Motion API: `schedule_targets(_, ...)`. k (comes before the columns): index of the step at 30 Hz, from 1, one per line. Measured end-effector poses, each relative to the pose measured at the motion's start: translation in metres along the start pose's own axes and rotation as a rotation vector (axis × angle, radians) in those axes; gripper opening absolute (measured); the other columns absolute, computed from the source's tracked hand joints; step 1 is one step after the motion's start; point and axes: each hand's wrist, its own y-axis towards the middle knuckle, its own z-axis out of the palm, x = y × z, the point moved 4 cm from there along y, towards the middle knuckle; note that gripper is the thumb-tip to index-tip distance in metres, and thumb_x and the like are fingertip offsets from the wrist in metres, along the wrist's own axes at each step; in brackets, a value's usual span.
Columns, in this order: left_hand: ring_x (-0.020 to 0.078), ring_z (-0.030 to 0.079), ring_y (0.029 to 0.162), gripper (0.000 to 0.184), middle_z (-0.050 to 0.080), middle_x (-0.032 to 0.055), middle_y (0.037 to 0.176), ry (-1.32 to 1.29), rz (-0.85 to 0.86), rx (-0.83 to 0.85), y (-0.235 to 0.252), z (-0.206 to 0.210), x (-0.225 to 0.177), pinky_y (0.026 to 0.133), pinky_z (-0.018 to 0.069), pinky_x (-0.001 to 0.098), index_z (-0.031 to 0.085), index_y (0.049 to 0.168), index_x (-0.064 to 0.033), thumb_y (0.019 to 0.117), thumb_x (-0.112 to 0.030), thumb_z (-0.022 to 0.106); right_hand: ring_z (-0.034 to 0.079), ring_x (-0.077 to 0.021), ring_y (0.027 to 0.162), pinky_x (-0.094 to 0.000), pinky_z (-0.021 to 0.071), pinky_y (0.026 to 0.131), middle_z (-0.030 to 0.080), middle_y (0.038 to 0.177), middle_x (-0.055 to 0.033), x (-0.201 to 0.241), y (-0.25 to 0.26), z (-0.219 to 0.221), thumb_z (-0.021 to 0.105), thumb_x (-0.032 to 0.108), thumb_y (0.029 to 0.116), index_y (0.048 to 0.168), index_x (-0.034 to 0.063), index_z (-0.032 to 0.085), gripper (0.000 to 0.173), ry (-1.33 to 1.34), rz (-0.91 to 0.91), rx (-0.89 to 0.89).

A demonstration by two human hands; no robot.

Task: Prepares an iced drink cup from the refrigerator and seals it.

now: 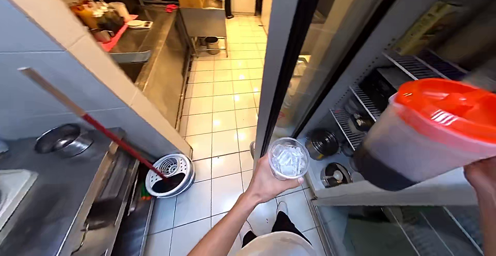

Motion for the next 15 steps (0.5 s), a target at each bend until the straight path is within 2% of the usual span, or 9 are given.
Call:
schedule_targets(1,0.0108,0.068,0.113,0.095,0.072,0.005,0.119,0.001,-0.003,0.023,0.001,0.004,-0.001,0.103,0.0577,0.0323,0.056,0.132,0.0017,0.0596,-0.044,0.098,0.068,0.002,0.09,-0.0203,0.0589,0.08,0.07,0.096,0.0148,0.001,-0.012,-0.003,0.041,0.034,0.1094,0.108,0.0284,0.064,0.023,0.007,-0.04,0.08)
schedule_targets(2,0.0104,0.069,0.112,0.094,0.073,0.0041,0.117,-0.003,0.0,0.044,0.003,0.009,-0.002,0.102,0.0582,0.0323,0.056,0.131,0.0008,0.0598,-0.044,0.098,0.069,-0.0004,0.093,-0.0228,0.06,0.082,0.073,0.098,0.0128,0.003,-0.023,-0.004,0.044,0.032,0.1075,0.106,0.0278,0.068,0.024,-0.003,-0.058,0.129)
schedule_targets(5,0.0097,0.07,0.11,0.091,0.073,0.003,0.115,-0.017,0.017,0.118,0.001,0.024,-0.011,0.1,0.0593,0.0322,0.057,0.13,-0.0006,0.061,-0.044,0.098,0.068,-0.0029,0.073,-0.0232,0.059,0.067,0.07,0.078,0.0086,0.029,-0.053,0.006,0.041,0.025,0.1034,0.081,0.0232,0.069,0.036,-0.147,-0.129,0.226)
schedule_targets(7,0.0094,0.069,0.11,0.091,0.073,0.0027,0.115,-0.006,0.025,0.155,-0.003,0.034,-0.018,0.1,0.0592,0.0325,0.058,0.13,-0.0017,0.0608,-0.047,0.097,0.062,-0.0009,0.061,-0.0194,0.0543,0.057,0.066,0.067,0.0105,0.048,-0.066,0.013,0.037,0.02,0.102,0.068,0.0244,0.065,0.044,-0.264,-0.205,0.275)
schedule_targets(10,0.0092,0.07,0.109,0.089,0.074,0.0022,0.114,-0.034,0.053,0.19,-0.008,0.047,-0.03,0.1,0.0593,0.0327,0.059,0.131,-0.0023,0.0625,-0.046,0.097,0.058,-0.0019,0.051,-0.0185,0.0505,0.047,0.064,0.062,0.0088,0.063,-0.071,0.015,0.042,0.018,0.0999,0.066,0.0237,0.065,0.042,-0.361,-0.281,0.362)
schedule_targets(12,0.0094,0.07,0.109,0.089,0.073,0.0018,0.114,-0.045,0.06,0.191,-0.011,0.054,-0.035,0.099,0.0597,0.0332,0.058,0.131,-0.0033,0.0627,-0.045,0.097,0.049,-0.0018,0.047,-0.0184,0.0403,0.044,0.058,0.058,0.0092,0.068,-0.069,0.016,0.046,0.019,0.0978,0.064,0.0236,0.063,0.038,-0.449,-0.364,0.406)
schedule_targets(15,0.0085,0.069,0.109,0.091,0.073,0.0005,0.115,-0.022,0.057,0.195,-0.012,0.06,-0.041,0.099,0.0594,0.033,0.058,0.133,-0.0054,0.0621,-0.048,0.096,0.052,-0.0009,0.046,-0.0189,0.0424,0.042,0.058,0.056,0.0104,0.078,-0.065,0.021,0.049,0.023,0.0962,0.063,0.0252,0.062,0.036,-0.588,-0.418,0.453)
